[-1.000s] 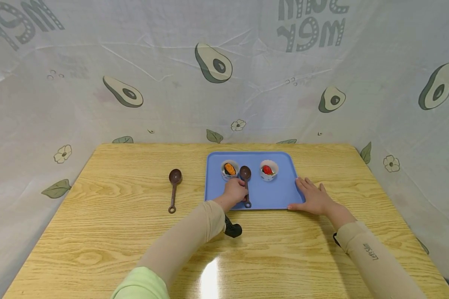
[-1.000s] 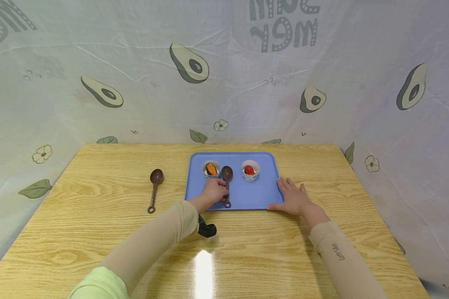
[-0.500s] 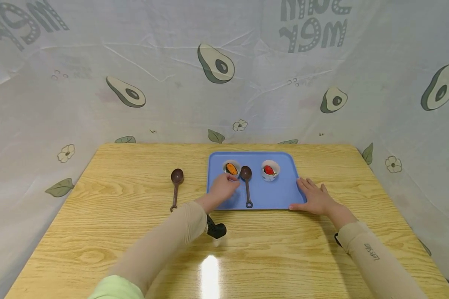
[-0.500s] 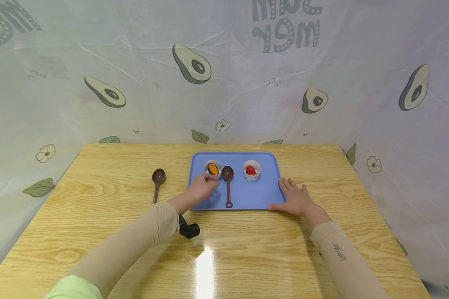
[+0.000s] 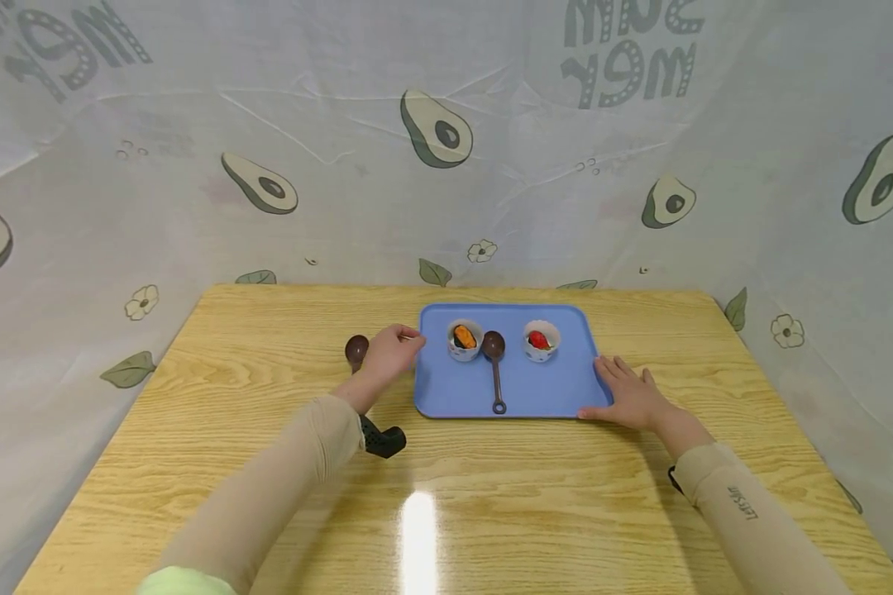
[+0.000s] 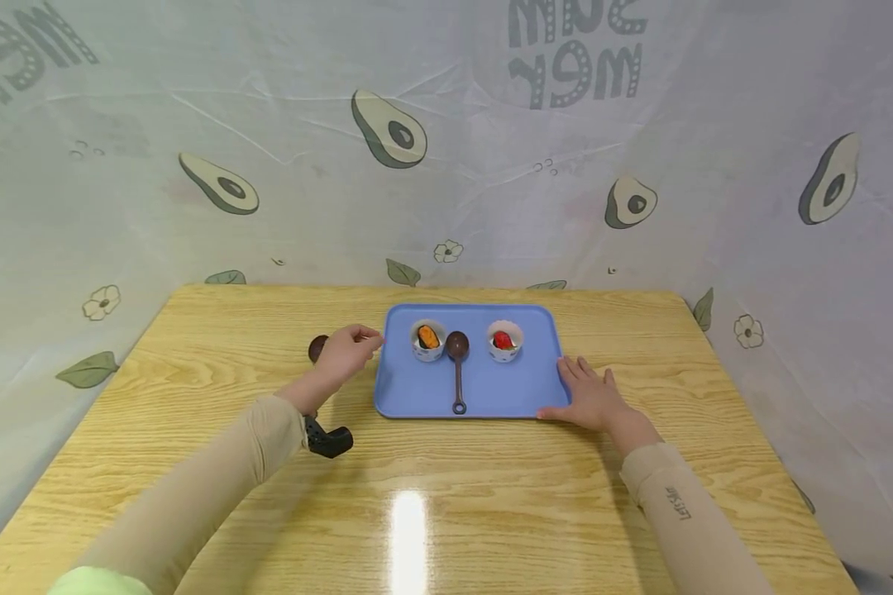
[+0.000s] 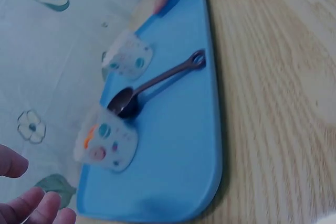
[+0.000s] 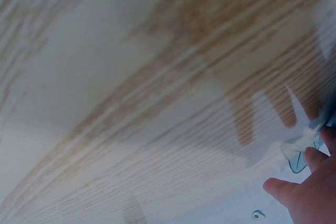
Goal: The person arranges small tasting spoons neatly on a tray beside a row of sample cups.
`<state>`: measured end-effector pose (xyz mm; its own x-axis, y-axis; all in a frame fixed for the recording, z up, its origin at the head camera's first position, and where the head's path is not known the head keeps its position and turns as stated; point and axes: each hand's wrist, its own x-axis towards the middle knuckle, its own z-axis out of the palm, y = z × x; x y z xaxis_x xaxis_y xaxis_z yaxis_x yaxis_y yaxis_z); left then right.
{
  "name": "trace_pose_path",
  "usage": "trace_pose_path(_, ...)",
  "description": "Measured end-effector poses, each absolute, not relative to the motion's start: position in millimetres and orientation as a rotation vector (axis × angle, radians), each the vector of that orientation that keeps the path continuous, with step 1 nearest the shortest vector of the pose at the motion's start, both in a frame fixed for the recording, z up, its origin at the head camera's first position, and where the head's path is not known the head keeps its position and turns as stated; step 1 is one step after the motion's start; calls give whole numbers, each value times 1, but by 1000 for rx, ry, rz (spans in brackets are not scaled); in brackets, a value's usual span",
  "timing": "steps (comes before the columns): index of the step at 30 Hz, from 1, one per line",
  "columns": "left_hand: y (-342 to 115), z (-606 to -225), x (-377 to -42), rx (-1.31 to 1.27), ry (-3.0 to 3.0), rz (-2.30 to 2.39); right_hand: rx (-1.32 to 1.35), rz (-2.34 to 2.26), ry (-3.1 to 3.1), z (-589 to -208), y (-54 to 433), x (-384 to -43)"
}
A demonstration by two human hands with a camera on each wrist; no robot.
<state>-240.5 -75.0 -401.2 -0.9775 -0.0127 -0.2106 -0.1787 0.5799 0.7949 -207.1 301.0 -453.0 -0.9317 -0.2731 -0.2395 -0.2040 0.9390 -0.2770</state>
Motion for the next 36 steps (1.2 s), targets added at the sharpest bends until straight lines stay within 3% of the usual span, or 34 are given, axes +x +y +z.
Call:
trace_pose_path(20, -156, -408, -236, -393, 2603, 1306, -349, -338, 2831, -454, 304, -208)
trace_pose_path(36, -173, -427, -230, -418, 2398, 1353, -359, -336, 2833, -455, 301, -208)
